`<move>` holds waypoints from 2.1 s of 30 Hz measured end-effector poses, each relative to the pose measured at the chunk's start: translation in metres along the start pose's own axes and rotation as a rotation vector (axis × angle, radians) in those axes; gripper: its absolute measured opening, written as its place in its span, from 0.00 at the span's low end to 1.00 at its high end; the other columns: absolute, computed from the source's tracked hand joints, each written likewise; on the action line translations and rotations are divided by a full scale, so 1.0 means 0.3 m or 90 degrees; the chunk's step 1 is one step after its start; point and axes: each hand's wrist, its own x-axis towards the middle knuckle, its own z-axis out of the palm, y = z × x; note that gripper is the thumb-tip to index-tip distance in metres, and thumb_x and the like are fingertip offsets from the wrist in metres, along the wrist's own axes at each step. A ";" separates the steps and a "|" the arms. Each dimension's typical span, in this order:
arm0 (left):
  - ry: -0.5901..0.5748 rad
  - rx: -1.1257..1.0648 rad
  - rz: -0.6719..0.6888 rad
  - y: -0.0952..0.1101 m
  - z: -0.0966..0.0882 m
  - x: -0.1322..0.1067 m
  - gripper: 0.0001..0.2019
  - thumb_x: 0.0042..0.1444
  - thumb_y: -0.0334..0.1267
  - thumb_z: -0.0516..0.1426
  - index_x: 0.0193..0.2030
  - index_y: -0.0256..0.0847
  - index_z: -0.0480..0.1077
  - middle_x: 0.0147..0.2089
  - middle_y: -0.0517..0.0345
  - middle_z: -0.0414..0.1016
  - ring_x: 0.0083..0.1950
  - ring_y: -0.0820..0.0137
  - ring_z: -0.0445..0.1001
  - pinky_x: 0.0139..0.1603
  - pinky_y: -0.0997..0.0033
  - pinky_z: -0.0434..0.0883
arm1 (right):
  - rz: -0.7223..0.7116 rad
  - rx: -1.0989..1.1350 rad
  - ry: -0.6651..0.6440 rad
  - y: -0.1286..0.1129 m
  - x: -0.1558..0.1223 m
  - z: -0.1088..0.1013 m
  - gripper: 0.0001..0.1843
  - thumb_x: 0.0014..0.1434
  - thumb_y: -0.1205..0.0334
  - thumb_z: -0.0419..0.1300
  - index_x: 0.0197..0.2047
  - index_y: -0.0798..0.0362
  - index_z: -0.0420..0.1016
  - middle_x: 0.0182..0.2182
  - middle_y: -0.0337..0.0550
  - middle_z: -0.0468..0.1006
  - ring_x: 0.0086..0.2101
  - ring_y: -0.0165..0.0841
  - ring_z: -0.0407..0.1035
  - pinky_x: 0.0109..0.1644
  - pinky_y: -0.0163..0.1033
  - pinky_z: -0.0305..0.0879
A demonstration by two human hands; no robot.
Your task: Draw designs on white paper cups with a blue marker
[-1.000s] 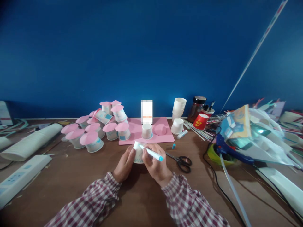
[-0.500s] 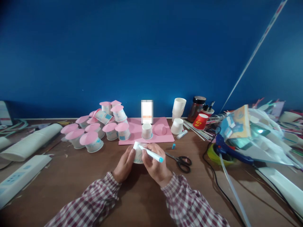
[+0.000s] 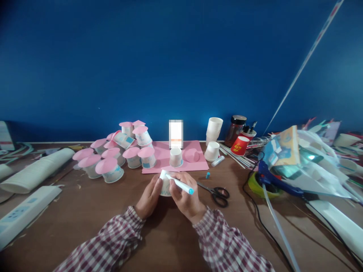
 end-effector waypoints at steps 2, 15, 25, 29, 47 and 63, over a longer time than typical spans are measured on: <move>0.001 0.003 0.002 0.000 0.000 0.000 0.19 0.63 0.47 0.43 0.52 0.38 0.63 0.51 0.49 0.70 0.53 0.64 0.67 0.56 0.63 0.62 | 0.000 -0.001 -0.001 -0.005 0.002 -0.003 0.05 0.60 0.65 0.53 0.38 0.53 0.69 0.31 0.43 0.73 0.32 0.32 0.70 0.38 0.38 0.69; -0.011 -0.004 0.005 0.006 -0.004 -0.001 0.19 0.63 0.46 0.43 0.52 0.38 0.63 0.52 0.49 0.69 0.52 0.65 0.67 0.55 0.64 0.62 | 0.006 0.022 0.016 -0.007 -0.001 -0.002 0.04 0.59 0.67 0.53 0.38 0.53 0.69 0.31 0.43 0.73 0.32 0.32 0.69 0.38 0.38 0.68; 0.041 -0.266 -0.105 -0.031 -0.005 0.020 0.24 0.60 0.51 0.47 0.55 0.36 0.63 0.53 0.48 0.71 0.52 0.63 0.69 0.54 0.64 0.65 | -0.059 0.049 0.013 -0.016 0.005 -0.015 0.10 0.58 0.72 0.53 0.43 0.54 0.68 0.34 0.45 0.74 0.35 0.33 0.69 0.40 0.40 0.67; 0.061 -0.372 -0.148 -0.038 -0.001 0.021 0.24 0.59 0.52 0.48 0.55 0.36 0.63 0.49 0.48 0.72 0.48 0.64 0.71 0.49 0.65 0.68 | -0.045 0.060 0.007 -0.017 -0.002 -0.009 0.09 0.57 0.72 0.54 0.42 0.54 0.68 0.33 0.44 0.73 0.34 0.32 0.68 0.39 0.39 0.67; 0.034 -0.127 -0.086 -0.019 -0.015 0.017 0.24 0.61 0.52 0.43 0.52 0.37 0.66 0.49 0.50 0.73 0.50 0.64 0.70 0.53 0.64 0.65 | -0.008 0.019 -0.007 -0.013 -0.008 0.003 0.06 0.59 0.68 0.55 0.40 0.53 0.69 0.33 0.43 0.75 0.34 0.33 0.69 0.39 0.38 0.67; 0.014 -0.084 -0.056 -0.016 -0.016 0.016 0.23 0.61 0.51 0.44 0.52 0.36 0.66 0.52 0.49 0.71 0.53 0.63 0.68 0.56 0.64 0.62 | -0.003 0.021 -0.028 -0.026 0.001 -0.006 0.06 0.61 0.66 0.52 0.40 0.53 0.69 0.32 0.43 0.74 0.33 0.32 0.69 0.39 0.38 0.67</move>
